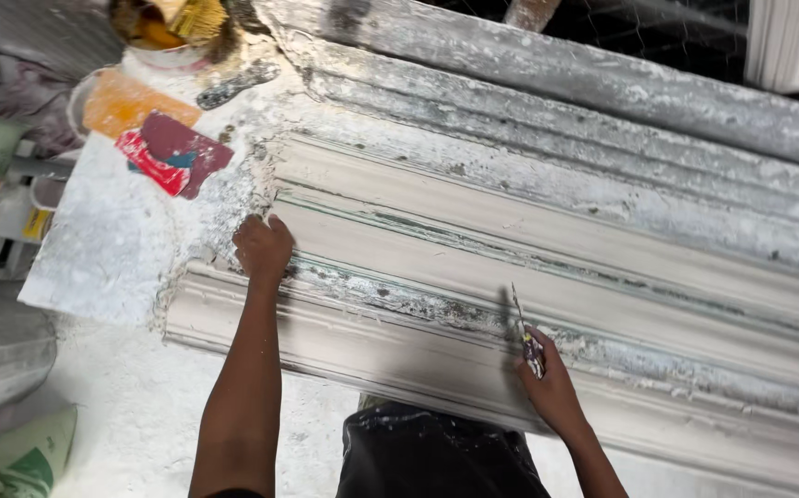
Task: The person uses a small knife to scrape dried plaster residue out of the grooved channels of decorative cornice molding pieces laid on a work table, working along each piece section by section and repositioning the moldings as they go.
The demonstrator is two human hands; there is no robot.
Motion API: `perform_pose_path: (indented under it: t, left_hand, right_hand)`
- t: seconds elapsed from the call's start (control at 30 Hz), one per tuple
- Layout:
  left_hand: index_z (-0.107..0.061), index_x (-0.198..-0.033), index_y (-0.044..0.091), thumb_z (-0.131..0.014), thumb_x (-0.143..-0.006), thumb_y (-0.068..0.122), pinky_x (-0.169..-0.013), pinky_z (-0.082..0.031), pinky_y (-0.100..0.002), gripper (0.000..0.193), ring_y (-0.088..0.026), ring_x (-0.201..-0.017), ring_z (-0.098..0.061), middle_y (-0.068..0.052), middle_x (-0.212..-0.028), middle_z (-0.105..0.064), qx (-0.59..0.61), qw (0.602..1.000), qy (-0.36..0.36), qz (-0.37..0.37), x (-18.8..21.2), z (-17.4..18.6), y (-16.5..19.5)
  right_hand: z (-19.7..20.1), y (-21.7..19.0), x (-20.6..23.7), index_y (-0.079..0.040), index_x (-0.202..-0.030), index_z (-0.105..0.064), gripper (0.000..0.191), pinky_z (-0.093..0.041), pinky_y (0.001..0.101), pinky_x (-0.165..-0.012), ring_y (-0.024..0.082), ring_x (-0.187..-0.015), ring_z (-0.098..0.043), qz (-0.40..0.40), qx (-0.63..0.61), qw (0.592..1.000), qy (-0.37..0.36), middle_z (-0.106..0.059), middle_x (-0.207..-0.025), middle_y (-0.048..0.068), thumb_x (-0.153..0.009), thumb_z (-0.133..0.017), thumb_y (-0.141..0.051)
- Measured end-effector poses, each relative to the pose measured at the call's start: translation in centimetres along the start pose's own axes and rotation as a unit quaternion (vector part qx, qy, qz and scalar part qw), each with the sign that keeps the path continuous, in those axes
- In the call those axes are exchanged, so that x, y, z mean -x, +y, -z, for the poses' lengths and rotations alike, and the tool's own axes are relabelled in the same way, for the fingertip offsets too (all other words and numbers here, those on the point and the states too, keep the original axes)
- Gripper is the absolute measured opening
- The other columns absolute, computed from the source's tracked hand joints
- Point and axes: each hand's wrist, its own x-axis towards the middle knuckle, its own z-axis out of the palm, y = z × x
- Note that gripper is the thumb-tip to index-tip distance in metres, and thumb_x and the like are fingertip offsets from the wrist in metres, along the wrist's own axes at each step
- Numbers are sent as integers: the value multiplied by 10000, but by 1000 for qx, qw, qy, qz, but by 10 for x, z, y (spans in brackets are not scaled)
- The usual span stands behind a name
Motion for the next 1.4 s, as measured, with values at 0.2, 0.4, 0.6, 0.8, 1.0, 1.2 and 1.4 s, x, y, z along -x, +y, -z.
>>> perform_pose_path:
  t: [0.2,0.4,0.6,0.8,1.0,1.2,1.4]
  left_hand:
    - [-629,-1217,-10,-490,-1040,426,-1080,-380,-604,490,-456,-1222,-547,-309,-1199,-655,-63,994,-85,39,3,37,2]
    - [-585,-1335,-61,-578,-950,369,-1029,-352,-618,577,-448,-1248,-520,-337,-1278,-608,-84,990,8,-110,27,61,0]
    - [-649,-1246,8,-583,-957,171,-976,-427,-543,338,-380,-1213,-533,-288,-1313,-577,18,897,-30,-441,121,-7,71]
    - [-689,-930,81,-619,-906,141,-869,-497,-438,95,-270,-951,-640,-95,-908,-671,-41,887,-59,-456,135,-74,115]
    - [-694,-855,117,-626,-965,112,-712,-506,-407,129,-217,-761,-647,-74,-776,-669,-211,912,-78,-342,11,0,43]
    - [-596,-1359,0,-572,-1038,202,-1069,-458,-497,380,-431,-1286,-579,-251,-1375,-616,-88,946,107,-293,0,77,7]
    - [-361,-1450,-7,-415,-1052,300,-969,-518,-485,505,-383,-1222,-582,-233,-1343,-545,440,838,-311,81,77,32,70]
  right_hand:
    - [-13,-28,-2,-194,-1467,-548,562,-557,344,-760,166,-892,-704,-40,45,998,12,-767,-1051,72,-919,-666,-232]
    - [-20,-96,-54,-304,-1440,-588,532,-562,367,-770,235,-786,-739,-105,213,969,-67,-769,-904,101,-920,-673,-370]
    - [-55,-150,-150,-300,-1388,-626,461,-579,441,-789,293,-899,-738,69,334,924,-171,-783,-1054,58,-936,-625,-394]
    - [-60,-174,-227,-350,-1373,-615,470,-579,442,-851,278,-935,-743,100,449,826,-325,-750,-1160,13,-902,-627,-348]
    - [-207,-230,-281,-294,-1357,-632,463,-552,490,-875,326,-985,-710,236,356,826,-367,-752,-1107,81,-896,-658,-293]
    - [-281,-264,-266,-113,-1333,-548,436,-561,514,-810,375,-883,-731,216,207,897,-324,-761,-928,175,-930,-659,-240]
    - [-206,-185,-172,-100,-1583,-264,744,-361,514,-1176,401,-1455,-334,192,24,932,-307,-319,-1568,216,-943,-642,-140]
